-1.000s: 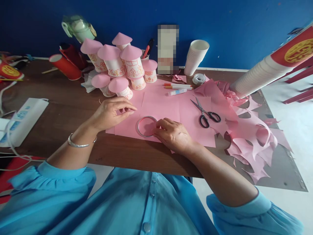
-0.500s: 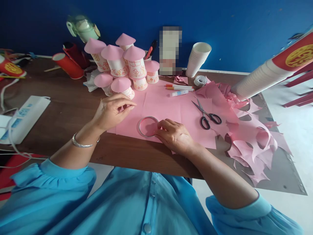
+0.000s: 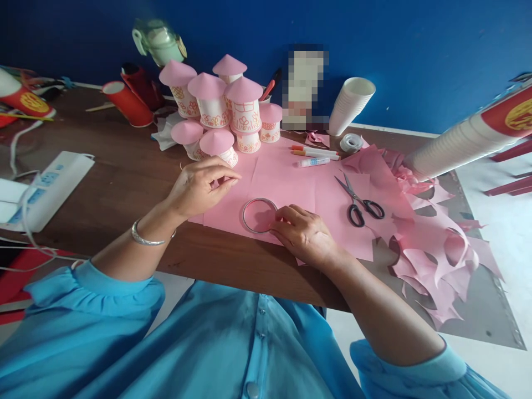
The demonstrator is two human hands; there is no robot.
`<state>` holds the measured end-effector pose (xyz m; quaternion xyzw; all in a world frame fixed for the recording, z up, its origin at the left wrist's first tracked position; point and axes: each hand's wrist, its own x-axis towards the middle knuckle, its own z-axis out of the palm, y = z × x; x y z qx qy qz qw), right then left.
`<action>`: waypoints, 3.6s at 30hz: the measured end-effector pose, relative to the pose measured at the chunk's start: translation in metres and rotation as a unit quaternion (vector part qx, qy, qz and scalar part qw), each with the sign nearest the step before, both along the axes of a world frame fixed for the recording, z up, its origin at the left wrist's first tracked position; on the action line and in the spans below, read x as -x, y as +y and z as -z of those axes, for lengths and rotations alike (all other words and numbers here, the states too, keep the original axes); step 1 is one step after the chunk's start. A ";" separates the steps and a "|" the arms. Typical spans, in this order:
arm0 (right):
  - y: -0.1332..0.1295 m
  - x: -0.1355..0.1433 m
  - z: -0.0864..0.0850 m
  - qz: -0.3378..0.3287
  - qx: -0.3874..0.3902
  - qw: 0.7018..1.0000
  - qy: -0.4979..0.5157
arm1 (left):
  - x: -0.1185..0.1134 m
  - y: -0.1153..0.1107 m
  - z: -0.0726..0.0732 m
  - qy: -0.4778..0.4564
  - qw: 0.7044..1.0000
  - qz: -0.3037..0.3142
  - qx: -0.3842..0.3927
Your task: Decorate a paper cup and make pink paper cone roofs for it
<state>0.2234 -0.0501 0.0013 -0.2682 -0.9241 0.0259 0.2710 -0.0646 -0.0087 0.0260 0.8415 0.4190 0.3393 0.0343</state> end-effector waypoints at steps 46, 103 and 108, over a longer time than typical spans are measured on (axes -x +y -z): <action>0.009 -0.020 -0.039 0.083 -0.031 0.996 0.008 | -0.041 -0.047 0.037 0.238 0.936 0.244 0.084; 0.069 -0.042 -0.027 0.092 0.298 0.765 0.564 | -0.022 -0.002 0.017 -0.059 0.994 0.069 0.062; 0.087 -0.069 -0.017 0.126 0.337 0.746 0.561 | -0.020 0.020 0.037 0.011 0.997 0.063 0.043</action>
